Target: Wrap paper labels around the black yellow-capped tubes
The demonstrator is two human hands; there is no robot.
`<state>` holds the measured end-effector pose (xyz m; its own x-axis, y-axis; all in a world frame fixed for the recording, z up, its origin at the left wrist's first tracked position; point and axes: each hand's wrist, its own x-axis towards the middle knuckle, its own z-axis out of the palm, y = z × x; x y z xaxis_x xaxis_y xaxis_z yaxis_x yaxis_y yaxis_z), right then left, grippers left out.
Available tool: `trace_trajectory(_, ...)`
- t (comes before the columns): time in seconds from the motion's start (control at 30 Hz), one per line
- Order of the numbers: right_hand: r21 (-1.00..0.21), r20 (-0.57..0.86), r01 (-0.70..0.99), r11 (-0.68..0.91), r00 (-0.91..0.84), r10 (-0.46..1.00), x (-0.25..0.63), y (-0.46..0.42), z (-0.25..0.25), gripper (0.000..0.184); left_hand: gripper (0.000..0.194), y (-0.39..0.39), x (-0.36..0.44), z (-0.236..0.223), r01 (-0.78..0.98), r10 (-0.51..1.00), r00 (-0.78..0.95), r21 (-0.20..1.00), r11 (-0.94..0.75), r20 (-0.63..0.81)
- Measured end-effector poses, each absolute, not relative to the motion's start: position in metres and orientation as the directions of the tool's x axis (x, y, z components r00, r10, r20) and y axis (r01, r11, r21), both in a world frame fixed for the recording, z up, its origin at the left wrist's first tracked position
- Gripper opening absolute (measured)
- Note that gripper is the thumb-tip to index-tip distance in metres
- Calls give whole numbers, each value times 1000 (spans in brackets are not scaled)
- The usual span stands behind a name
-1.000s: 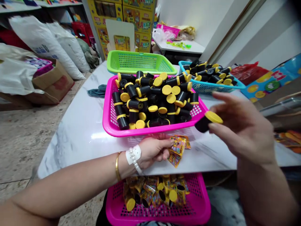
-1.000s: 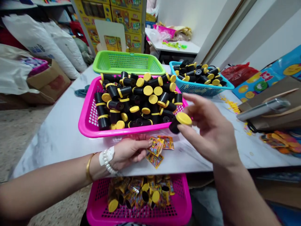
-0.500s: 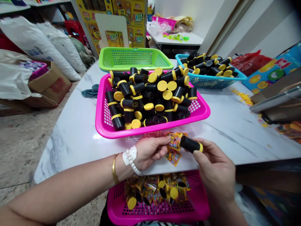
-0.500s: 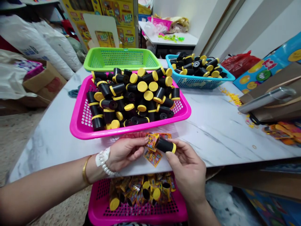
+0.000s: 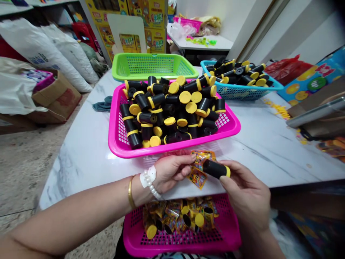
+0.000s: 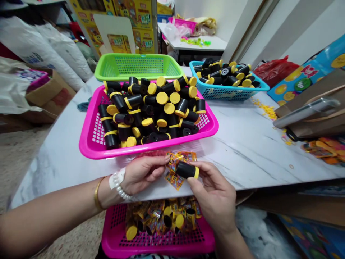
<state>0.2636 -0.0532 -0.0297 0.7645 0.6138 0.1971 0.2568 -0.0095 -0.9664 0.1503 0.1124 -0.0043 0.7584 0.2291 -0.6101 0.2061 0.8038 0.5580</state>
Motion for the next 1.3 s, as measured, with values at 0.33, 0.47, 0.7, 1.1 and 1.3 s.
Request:
trace_trajectory(0.33,-966,211,259,8,765,609,261,-50,-23,20,32,112,150,-3,216,223,783,589,779,-581)
trace_trajectory(0.47,-961,210,277,-1,731,649,261,-50,-23,21,34,112,150,-3,239,197,785,581,778,-587)
trace_trajectory(0.7,-908,282,416,-53,700,656,259,-59,-29,24,31,113,149,-8,217,210,785,576,788,-583)
trace_trajectory(1.1,-904,414,375,204,654,634,262,-42,-35,32,18,112,146,-9,153,220,874,675,721,-433)
trace_trajectory(1.3,-950,311,194,244,536,785,273,-50,-31,30,21,111,145,-11,112,218,903,694,712,-370)
